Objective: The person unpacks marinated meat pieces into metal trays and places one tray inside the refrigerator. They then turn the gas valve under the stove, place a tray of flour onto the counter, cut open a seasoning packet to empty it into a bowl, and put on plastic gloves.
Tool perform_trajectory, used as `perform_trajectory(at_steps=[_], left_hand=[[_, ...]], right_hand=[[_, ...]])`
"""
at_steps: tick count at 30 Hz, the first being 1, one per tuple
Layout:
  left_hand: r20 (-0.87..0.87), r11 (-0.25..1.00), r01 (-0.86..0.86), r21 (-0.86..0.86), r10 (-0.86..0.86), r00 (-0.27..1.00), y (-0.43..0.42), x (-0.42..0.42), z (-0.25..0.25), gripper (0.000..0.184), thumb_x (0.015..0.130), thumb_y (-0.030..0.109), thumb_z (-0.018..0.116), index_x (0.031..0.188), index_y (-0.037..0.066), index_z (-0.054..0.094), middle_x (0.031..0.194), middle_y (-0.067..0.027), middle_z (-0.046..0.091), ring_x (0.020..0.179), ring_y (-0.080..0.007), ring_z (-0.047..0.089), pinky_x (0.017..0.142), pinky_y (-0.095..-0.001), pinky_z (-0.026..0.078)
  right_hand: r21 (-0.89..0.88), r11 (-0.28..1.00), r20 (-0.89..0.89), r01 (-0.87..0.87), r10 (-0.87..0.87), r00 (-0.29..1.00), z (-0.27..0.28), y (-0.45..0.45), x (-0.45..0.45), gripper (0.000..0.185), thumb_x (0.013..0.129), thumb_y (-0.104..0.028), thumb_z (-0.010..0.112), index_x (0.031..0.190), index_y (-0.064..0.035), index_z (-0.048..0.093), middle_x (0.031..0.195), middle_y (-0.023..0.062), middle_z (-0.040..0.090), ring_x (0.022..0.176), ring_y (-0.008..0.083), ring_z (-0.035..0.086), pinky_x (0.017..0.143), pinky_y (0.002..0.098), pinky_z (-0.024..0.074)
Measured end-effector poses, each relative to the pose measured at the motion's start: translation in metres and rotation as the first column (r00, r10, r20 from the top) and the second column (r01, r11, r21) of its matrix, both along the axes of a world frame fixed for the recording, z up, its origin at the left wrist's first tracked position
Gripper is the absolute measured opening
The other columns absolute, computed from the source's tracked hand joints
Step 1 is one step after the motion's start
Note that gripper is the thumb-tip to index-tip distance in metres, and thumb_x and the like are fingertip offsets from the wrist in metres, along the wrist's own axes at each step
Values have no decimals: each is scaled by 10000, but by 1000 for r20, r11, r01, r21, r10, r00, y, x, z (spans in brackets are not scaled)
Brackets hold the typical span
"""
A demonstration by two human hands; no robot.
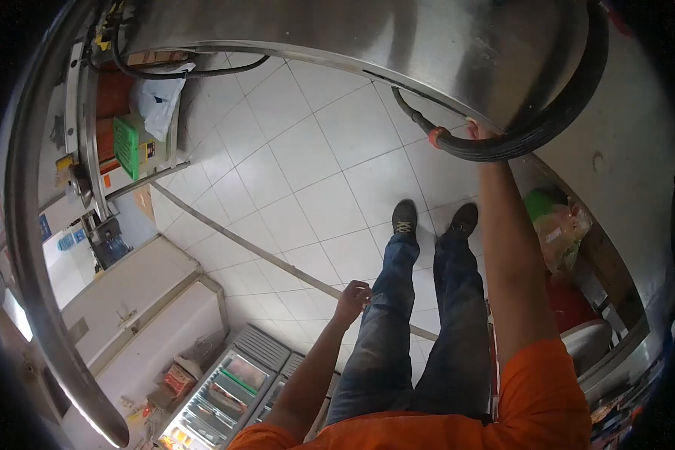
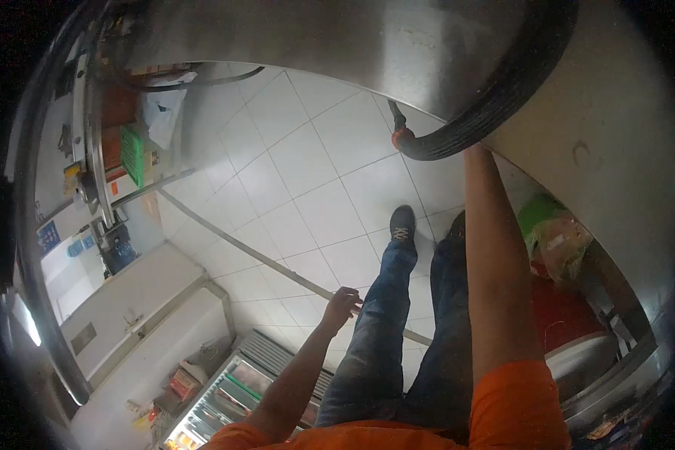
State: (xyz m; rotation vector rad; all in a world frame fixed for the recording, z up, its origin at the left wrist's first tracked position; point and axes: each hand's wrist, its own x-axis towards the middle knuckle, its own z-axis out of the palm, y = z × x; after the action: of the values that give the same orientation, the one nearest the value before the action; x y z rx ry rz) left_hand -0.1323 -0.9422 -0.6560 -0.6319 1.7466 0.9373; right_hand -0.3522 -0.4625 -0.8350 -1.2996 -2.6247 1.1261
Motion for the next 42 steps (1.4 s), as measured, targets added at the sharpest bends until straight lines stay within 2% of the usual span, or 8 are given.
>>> perform_trajectory(at_steps=[12, 14, 18, 20, 28, 32, 35, 42], left_hand=[[60, 999, 43, -22, -41, 997, -14, 10, -14, 338, 990, 297, 577, 1221, 50, 570, 1017, -80, 712, 832, -149, 664, 633, -274, 491], [-33, 982, -117, 151, 123, 992, -25, 23, -17, 246, 1015, 221, 580, 1162, 25, 596, 946, -97, 719, 756, -152, 689, 583, -271, 490], [-31, 996, 80, -50, -81, 996, -27, 28, -17, 243, 1007, 209, 577, 1139, 6, 600, 938, -106, 716, 771, -183, 704, 601, -306, 517], [9, 1000, -22, -21, 22, 1000, -22, 20, -6, 256, 996, 217, 602, 1144, 7, 599, 953, -95, 721, 787, -166, 690, 626, -293, 513], [76, 995, 47, -91, -40, 996, -41, 33, 1, 323, 983, 239, 556, 1215, 16, 584, 1018, -78, 715, 824, -140, 670, 638, -270, 507], [86, 996, 78, -54, -73, 994, -47, 49, 3, 316, 984, 249, 562, 1220, 42, 587, 1009, -75, 714, 823, -143, 670, 644, -281, 510], [84, 995, 104, -8, -103, 991, -47, 52, 1, 302, 971, 234, 571, 1202, 41, 587, 1007, -74, 713, 816, -147, 671, 643, -275, 504], [61, 998, 4, -58, 0, 998, -44, 46, -5, 249, 974, 200, 576, 1153, 29, 597, 1003, -79, 713, 793, -151, 668, 611, -272, 491]], right_hand=[[54, 998, -104, -16, 21, 994, -19, 19, -51, 343, 917, -250, 645, 1206, -71, 604, 1167, 140, 647, 1105, 302, 606, 988, 466, 463], [57, 998, -100, -15, 21, 995, -24, 21, -59, 348, 921, -251, 643, 1215, -71, 601, 1170, 138, 647, 1107, 298, 606, 990, 464, 463], [62, 998, -109, -4, 10, 994, -23, 22, -81, 358, 929, -254, 639, 1233, -72, 595, 1177, 134, 647, 1112, 292, 605, 995, 459, 462], [55, 998, -98, 5, 1, 995, -28, 18, -86, 363, 932, -256, 637, 1242, -72, 592, 1181, 131, 646, 1114, 289, 605, 997, 457, 462], [50, 999, -107, 17, -12, 994, -30, 10, -89, 383, 948, -262, 630, 1278, -74, 580, 1196, 123, 645, 1123, 276, 605, 1005, 448, 460], [118, 993, -232, 30, -2, 973, -19, -25, -70, 394, 956, -265, 626, 1297, -75, 574, 1203, 119, 645, 1128, 269, 605, 1010, 443, 460], [98, 993, -334, -70, 99, 937, -5, -64, -88, 401, 961, -267, 623, 1310, -76, 569, 1208, 115, 645, 1131, 264, 605, 1013, 440, 459], [86, 970, -281, -226, 242, 929, -4, -93, -132, 419, 975, -272, 616, 1342, -77, 559, 1221, 108, 644, 1139, 253, 605, 1021, 432, 458]])
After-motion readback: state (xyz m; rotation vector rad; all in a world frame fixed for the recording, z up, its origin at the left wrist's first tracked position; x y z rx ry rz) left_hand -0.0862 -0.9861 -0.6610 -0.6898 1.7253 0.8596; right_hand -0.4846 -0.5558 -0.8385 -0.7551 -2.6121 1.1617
